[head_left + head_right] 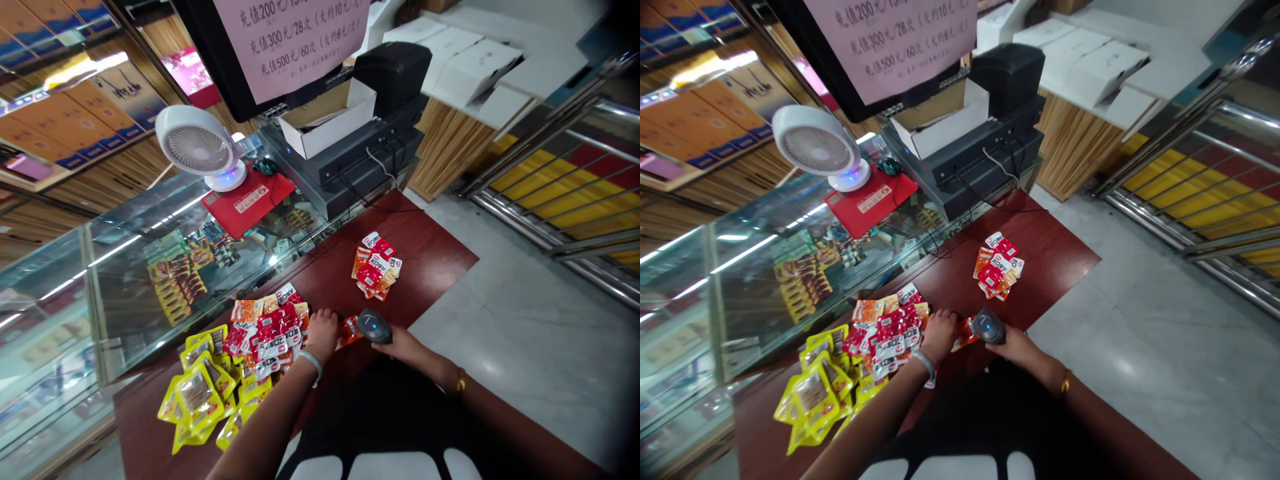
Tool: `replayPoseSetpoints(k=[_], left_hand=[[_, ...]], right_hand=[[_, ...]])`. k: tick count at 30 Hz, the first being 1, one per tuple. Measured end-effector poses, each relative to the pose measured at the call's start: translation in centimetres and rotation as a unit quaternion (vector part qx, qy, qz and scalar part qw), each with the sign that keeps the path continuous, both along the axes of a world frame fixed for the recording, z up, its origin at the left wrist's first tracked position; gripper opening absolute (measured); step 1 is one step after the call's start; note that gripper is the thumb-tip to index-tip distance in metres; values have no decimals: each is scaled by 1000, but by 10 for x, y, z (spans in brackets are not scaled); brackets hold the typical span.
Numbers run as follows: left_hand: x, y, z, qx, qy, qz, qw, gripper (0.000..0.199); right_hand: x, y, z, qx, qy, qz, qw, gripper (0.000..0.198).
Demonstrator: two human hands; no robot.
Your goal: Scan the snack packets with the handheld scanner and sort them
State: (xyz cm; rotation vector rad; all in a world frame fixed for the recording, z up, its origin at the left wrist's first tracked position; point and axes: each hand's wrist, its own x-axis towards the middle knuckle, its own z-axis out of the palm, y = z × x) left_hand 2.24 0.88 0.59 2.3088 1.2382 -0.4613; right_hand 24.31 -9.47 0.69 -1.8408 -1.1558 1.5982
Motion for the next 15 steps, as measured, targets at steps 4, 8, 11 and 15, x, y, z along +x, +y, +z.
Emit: replayPoseSetpoints(k=[4,8,11,15], left_hand=[[-3,11,-20,-125,-39,158,979,11],[-10,24,-40,-134,-207,325,913,11],[-11,28,-47,-140,-284,386,866,17],[-11,30,-45,-123,-291,391,864,17]], right_hand=[[-3,-4,-2,13,0,21,1000,52],[-7,0,5,12,7,51,999,56],[-11,3,12,15,14,67,998,53],[-13,4,12,30,14,50,998,54]])
